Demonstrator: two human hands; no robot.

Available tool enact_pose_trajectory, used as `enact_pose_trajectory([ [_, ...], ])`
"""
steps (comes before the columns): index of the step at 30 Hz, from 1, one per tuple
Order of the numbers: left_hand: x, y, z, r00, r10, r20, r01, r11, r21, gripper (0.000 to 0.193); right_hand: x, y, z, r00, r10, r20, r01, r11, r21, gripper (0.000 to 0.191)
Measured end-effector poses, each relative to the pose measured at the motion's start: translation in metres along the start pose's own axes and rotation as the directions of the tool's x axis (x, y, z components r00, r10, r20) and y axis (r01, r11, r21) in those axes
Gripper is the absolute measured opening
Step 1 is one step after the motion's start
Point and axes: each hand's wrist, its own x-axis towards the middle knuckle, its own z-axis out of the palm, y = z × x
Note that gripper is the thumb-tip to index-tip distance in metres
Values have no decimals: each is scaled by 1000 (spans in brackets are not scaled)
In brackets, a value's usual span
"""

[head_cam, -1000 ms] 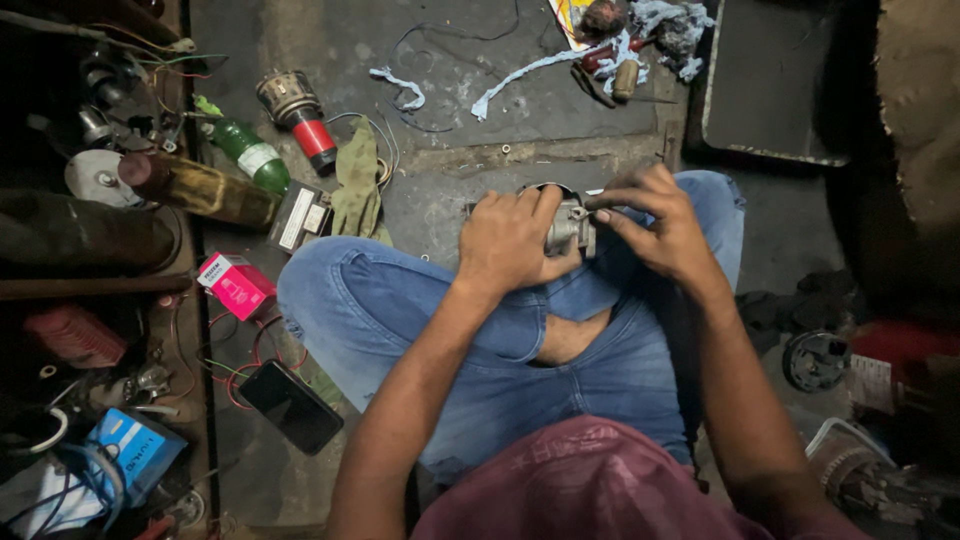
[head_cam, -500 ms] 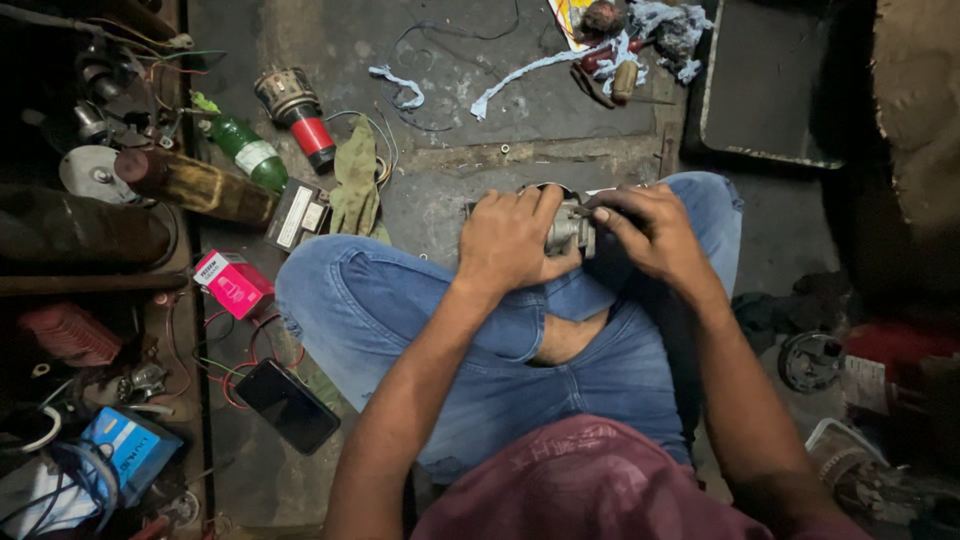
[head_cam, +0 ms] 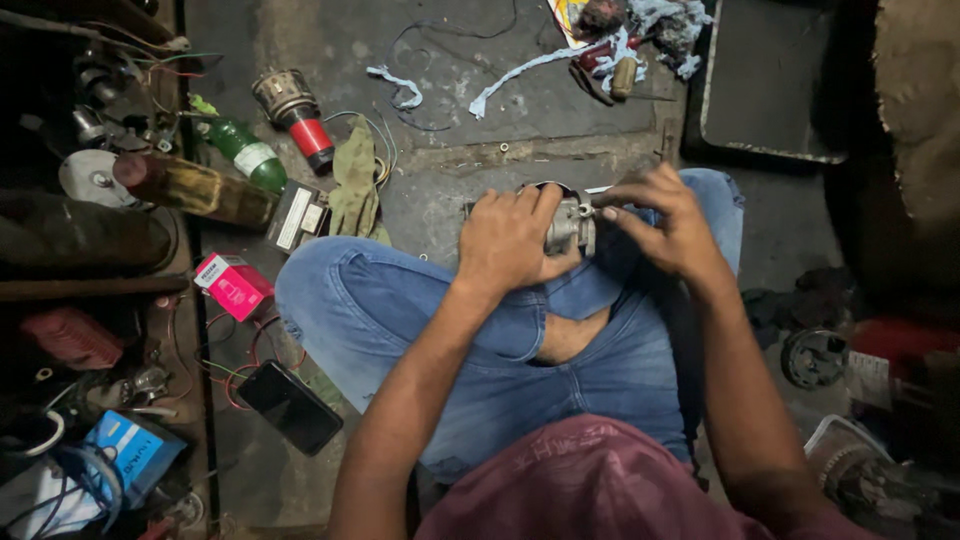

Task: The person sits cross-legged on the floor and repairs a starter motor, using a screwdriver to loosen and remove parts from the unit held in their lap. They turn the motor over, manipulate its end cap and solenoid, and reposition it repeatedly while working on different sides.

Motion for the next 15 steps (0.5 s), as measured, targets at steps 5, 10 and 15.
enact_pose_trajectory([
  [5,-1,0,-2,1000,2,-7,-2,1000,-23,66,4,-5,2,999,10,36,-10,1000,-11,26],
  [10,0,1,-3,1000,-4,0,4,1000,-16,64,9,-8,-2,996,-65,53,64,998,13,25],
  [15,0,0,-3,1000,-1,-4,1,1000,-15,60,14,-6,-2,995,-67,80,68,998,-14,30],
])
